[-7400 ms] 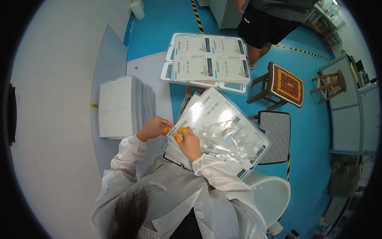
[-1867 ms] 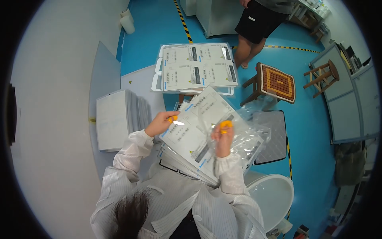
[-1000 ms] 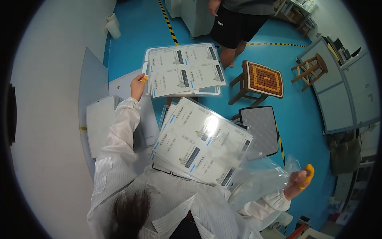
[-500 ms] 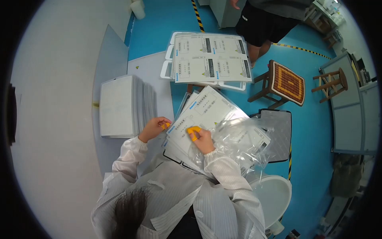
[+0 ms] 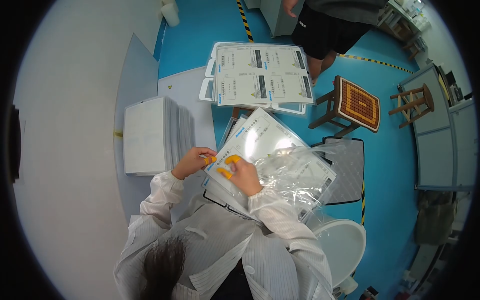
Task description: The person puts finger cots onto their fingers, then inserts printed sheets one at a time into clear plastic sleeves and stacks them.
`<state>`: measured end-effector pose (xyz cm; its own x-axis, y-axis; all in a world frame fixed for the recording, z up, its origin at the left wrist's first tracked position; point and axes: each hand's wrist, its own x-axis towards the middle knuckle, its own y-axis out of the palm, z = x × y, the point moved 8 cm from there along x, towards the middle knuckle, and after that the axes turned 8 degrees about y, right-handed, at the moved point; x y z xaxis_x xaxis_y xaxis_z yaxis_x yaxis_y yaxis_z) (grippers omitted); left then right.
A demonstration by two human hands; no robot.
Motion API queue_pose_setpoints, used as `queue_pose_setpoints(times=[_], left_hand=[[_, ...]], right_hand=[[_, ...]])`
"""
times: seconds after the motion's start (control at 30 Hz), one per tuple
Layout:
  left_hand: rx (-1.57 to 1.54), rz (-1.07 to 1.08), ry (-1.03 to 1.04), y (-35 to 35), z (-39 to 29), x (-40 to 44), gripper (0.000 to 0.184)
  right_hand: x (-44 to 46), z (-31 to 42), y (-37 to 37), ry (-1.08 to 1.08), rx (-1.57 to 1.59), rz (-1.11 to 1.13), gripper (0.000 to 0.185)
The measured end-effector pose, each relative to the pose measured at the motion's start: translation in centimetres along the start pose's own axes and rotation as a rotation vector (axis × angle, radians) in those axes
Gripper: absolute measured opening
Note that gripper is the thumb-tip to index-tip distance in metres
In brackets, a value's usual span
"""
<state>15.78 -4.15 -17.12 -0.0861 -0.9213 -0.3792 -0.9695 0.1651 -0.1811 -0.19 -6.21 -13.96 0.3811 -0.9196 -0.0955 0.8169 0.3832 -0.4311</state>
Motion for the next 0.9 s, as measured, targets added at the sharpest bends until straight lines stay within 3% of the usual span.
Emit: queue_pose_setpoints(times=[0.07,0.2,0.27,0.3,0.33,0.4,0.53,0.7,0.8,0.9], left_hand=[[-0.009,-0.017,0.002,0.1,-0.3,-0.1,0.019],[0.066,-0.041,0.081,-0.2,-0.1,-0.3,0.019],[0.045,-0.048,0.057,-0.4,-0.5,-0.6,0.019],[0.023,-0.046,0.036,-0.4,-0.5,-0.6,0.018],[0.024,-0.042,0.037,-0.3,-0.5,-0.5,0.018],[0.154,-0.097,0.105,-0.5,-0.9,-0.3,0.018],[0.098,-0.101,0.050,-0.5,-0.4,0.1,0.019],[0.158,-0.072,0.091,-0.4,-0.2,0.0,0.021],[0.204,-0.096,0.133,-0.3,-0.4,0.4,0.020],[0.190,-0.092,0.116,-0.3,-1.0,0.2,0.020]], right_hand=[[-0.9,2.1,1.9,-0.088,-0.156,0.058,0.029],[-1.4,-0.3,4.9,-0.099,-0.202,0.025,0.031],[-0.5,-1.5,2.0,0.004,-0.169,-0.236,0.030],[0.2,-2.8,0.8,0.189,-0.019,-0.181,0.030],[0.1,-2.2,0.4,0.191,-0.019,-0.184,0.030],[0.0,-0.7,0.7,0.097,-0.126,-0.084,0.030],[-1.8,1.1,4.1,-0.047,-0.206,0.038,0.032],[0.0,-2.5,2.0,0.172,-0.130,-0.028,0.035],[-1.1,0.9,3.1,-0.011,-0.196,0.048,0.037],[-1.5,0.9,4.0,0.001,-0.206,0.088,0.037]])
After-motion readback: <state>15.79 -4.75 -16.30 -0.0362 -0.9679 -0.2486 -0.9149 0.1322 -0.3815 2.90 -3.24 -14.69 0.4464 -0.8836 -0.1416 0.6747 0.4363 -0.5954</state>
